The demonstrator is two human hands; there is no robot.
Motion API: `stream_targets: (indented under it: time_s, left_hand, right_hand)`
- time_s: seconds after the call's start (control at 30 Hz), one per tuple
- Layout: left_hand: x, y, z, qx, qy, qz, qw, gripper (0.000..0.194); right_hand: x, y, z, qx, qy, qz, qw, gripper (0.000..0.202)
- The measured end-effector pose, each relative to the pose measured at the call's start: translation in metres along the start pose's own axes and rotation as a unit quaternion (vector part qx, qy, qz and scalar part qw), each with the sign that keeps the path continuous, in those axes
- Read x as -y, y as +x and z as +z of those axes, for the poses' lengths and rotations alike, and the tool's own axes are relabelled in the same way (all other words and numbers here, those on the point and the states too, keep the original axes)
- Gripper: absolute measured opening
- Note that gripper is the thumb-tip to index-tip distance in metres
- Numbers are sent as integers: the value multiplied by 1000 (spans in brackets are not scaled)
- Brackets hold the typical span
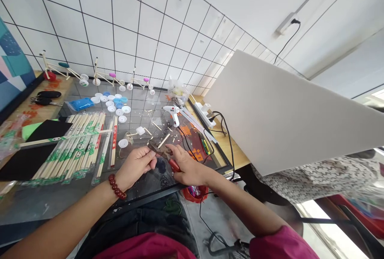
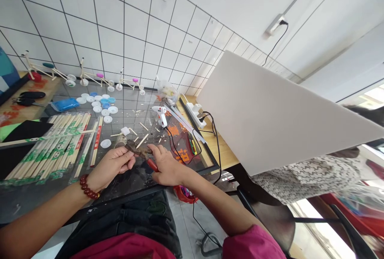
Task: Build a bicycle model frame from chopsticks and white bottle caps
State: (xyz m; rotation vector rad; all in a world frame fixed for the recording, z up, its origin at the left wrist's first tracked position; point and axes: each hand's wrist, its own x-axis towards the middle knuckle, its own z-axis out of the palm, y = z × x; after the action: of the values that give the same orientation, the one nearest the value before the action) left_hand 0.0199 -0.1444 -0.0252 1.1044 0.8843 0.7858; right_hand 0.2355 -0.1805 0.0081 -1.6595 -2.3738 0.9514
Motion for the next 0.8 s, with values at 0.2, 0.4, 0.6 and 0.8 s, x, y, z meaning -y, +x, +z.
stream_targets:
  time_s: [0.2,0.4,0.6,0.8]
  left_hand:
    - [0,1,-7,49,30,26,998,50]
    - [6,2,-4,44,27,20,998,49]
    - [11,3,0,13,6,-25,1000,55]
    - [9,1,3,-9,18,-24,1000,51]
  right_hand:
    - [-3,-4,0,-29,-5,-41,999,77]
    - [-5,-4,3,-31,-21,-8,999,51]
    - [-2,1,5,5,-23,38,999,40]
    - [-6,4,5,2,-4,42,999,40]
